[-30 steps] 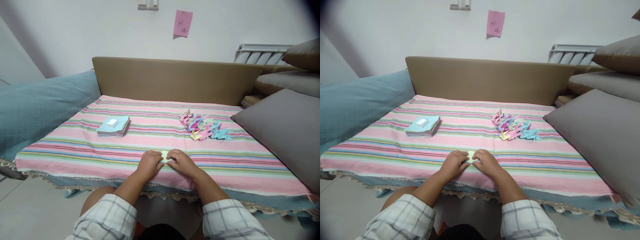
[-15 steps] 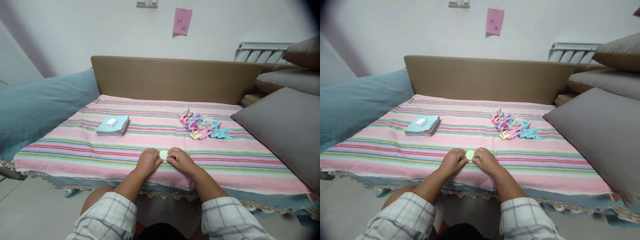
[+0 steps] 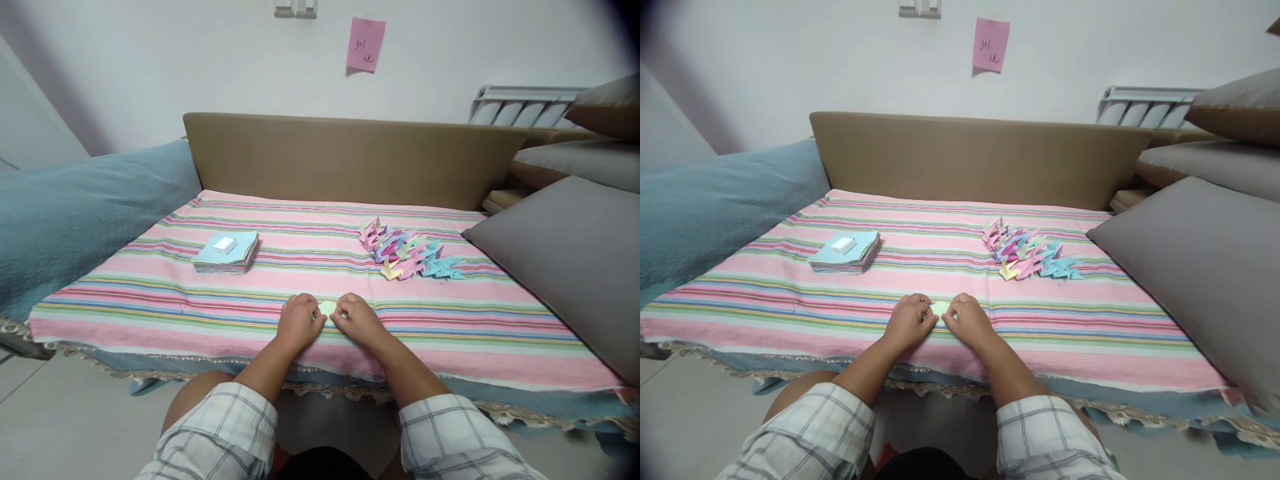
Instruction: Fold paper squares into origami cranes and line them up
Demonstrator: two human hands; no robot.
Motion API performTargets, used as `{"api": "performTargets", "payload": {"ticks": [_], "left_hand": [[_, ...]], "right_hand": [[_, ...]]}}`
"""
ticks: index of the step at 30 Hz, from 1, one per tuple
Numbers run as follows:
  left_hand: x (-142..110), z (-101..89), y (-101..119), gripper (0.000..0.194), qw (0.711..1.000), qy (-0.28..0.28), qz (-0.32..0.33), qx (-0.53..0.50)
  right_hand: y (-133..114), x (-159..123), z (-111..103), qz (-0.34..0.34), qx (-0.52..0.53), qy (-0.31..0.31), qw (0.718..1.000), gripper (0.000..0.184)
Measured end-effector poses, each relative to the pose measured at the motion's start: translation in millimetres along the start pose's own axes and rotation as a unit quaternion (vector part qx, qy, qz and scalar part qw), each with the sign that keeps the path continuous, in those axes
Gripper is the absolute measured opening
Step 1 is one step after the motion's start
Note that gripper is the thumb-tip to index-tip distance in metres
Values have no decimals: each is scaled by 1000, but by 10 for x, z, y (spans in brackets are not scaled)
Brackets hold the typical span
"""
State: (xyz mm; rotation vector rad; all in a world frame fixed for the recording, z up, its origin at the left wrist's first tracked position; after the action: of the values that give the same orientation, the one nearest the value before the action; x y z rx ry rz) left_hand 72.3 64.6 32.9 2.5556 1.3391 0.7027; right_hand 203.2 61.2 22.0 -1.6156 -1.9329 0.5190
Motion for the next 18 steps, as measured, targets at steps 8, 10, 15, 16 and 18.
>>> {"api": "performTargets", "payload": {"ticks": [8,10,15,16,18], "left_hand": [[11,-1,-1,8,1000,-7,-28,11],[9,-2,-32,8,999,-8,-35,-9],[5,59,-70,16,998,-28,-9,-55],[1,72,-73,18,998,-30,-6,-53],[-7,87,-70,22,999,-32,-2,-37]], "right_hand": [[47,32,-16,35,21,4,999,9],[59,38,-26,45,31,-2,998,10],[84,46,-31,61,59,-19,996,10],[88,47,-33,62,65,-22,996,9],[95,48,-38,59,74,-27,995,8]]}}
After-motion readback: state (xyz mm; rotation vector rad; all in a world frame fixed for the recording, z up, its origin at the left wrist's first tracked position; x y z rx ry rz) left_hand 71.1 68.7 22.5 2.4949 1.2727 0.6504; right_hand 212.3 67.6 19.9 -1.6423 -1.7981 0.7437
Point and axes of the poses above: each hand's wrist, its own x-axis towards the middle knuckle, its own z-axis out of the palm, y = z × x, the point moved 7 cm from there along x, towards the middle knuckle, and after that the axes turned 11 degrees about z, right-handed, at the moved point
